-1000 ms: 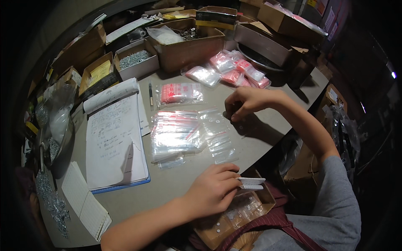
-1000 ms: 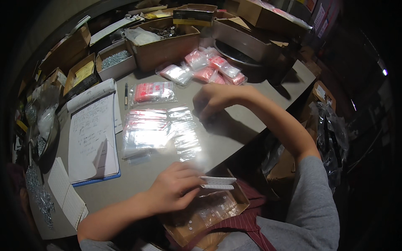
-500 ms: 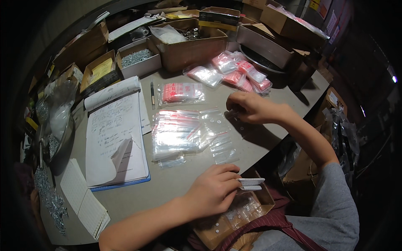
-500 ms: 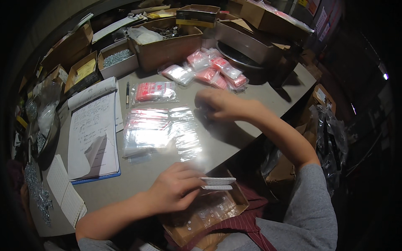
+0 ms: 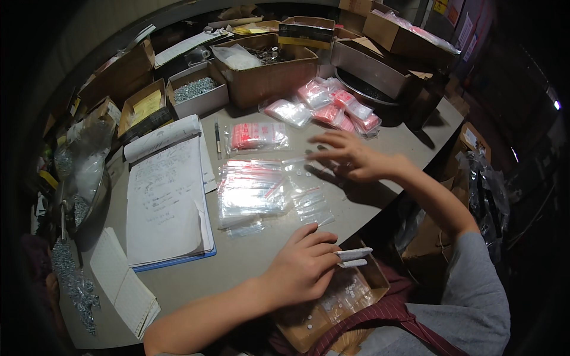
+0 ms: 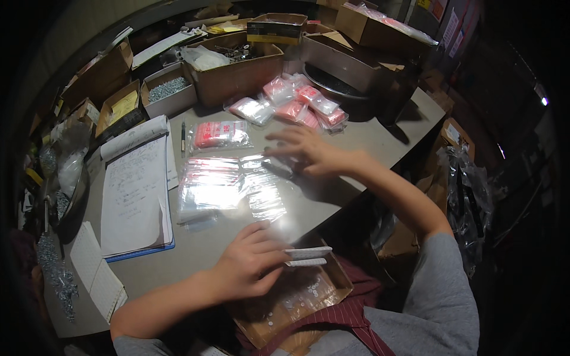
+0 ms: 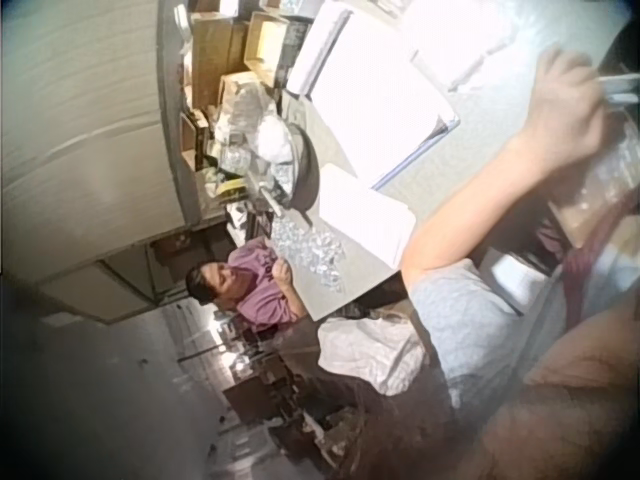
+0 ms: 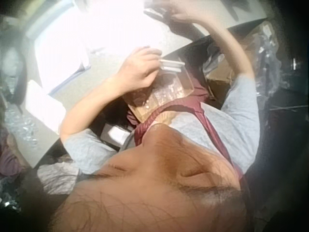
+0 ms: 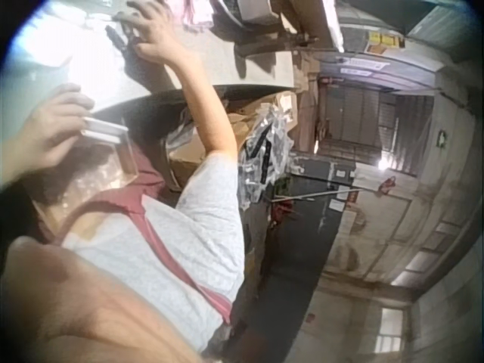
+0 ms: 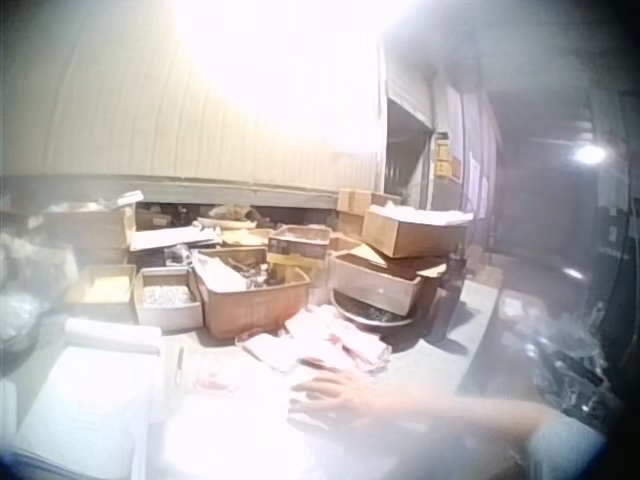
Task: The person picks small white beads from a sheet and places them into clear plastic bags on a cluttered work table. The person repeatedly transfers beads into bags and sets them aside.
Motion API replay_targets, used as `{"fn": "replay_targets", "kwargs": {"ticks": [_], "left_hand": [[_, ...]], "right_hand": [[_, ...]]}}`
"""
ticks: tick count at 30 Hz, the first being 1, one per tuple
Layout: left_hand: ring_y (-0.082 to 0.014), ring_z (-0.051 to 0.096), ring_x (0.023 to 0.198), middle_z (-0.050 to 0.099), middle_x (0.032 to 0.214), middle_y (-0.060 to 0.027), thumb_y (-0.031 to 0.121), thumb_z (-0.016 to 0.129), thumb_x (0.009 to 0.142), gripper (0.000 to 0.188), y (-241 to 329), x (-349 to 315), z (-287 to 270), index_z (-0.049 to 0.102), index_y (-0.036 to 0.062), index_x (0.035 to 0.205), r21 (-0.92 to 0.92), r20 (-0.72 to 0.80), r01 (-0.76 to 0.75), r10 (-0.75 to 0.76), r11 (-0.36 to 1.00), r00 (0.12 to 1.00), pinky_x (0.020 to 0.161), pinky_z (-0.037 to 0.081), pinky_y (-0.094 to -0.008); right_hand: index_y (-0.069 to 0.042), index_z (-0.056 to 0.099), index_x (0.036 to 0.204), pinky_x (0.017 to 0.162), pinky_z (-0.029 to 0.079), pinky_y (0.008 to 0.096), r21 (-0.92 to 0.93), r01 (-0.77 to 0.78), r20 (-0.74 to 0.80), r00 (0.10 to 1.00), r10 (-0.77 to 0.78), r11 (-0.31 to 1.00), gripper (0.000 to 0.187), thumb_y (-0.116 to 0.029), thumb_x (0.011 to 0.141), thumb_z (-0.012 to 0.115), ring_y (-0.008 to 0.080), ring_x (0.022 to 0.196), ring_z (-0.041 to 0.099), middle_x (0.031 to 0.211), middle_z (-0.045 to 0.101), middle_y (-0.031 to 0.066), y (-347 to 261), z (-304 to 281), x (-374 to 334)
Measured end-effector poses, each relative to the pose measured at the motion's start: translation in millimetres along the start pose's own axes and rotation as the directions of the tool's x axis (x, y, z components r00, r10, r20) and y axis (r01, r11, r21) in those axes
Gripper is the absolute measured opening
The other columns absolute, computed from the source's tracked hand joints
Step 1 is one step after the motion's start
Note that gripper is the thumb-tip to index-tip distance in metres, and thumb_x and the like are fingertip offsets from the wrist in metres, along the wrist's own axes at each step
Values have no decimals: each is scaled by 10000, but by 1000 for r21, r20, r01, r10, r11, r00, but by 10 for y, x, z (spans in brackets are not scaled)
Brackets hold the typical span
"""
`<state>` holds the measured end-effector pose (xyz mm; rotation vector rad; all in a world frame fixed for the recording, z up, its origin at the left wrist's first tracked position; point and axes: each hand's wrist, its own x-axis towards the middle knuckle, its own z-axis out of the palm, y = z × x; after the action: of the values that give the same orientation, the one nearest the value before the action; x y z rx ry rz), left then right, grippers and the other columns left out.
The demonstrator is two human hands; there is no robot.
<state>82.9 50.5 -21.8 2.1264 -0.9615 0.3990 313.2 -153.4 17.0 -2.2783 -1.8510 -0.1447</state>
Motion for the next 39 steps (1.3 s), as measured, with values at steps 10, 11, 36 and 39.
{"fn": "replay_targets", "kwargs": {"ticks": [10, 11, 36, 39], "left_hand": [[-266, 648, 1077, 718, 1085, -67, 73, 753, 740, 254, 98, 34, -53, 726, 78, 992, 88, 123, 39, -49, 995, 991, 1154, 364, -619], [-268, 647, 1083, 718, 1093, -65, 73, 753, 738, 257, 102, 30, -66, 725, 78, 993, 99, 130, 46, -59, 994, 990, 1154, 362, -621], [-328, 599, 1265, 747, 1043, -76, 116, 739, 835, 95, 94, 131, -280, 736, 46, 899, -85, 289, 306, -271, 948, 918, 1190, 241, -677], [-339, 624, 1232, 747, 1012, -113, 150, 756, 839, 121, 176, 289, -528, 734, 36, 872, -137, 432, 444, -349, 886, 831, 1202, 240, -652]], "right_hand": [[-151, 620, 1378, 1160, 327, 510, 201, -123, -156, 975, 156, 972, 580, -23, 818, 534, 385, 1340, 442, 1449, 505, 182, -473, 334, -277], [-132, 638, 1352, 1138, 347, 508, 192, -156, -176, 966, 190, 969, 534, -46, 834, 542, 391, 1314, 459, 1417, 520, 192, -533, 333, -248], [-28, 545, 1407, 1187, 274, 539, 495, 12, -92, 995, 39, 869, 661, -260, 804, 684, 401, 1427, 358, 1527, 437, 200, -594, 141, -978], [-10, 701, 1173, 1118, 387, 489, 572, -65, -270, 927, 262, 818, 482, -100, 712, 593, 370, 1274, 539, 1324, 628, 175, -926, 338, -1091]]}}
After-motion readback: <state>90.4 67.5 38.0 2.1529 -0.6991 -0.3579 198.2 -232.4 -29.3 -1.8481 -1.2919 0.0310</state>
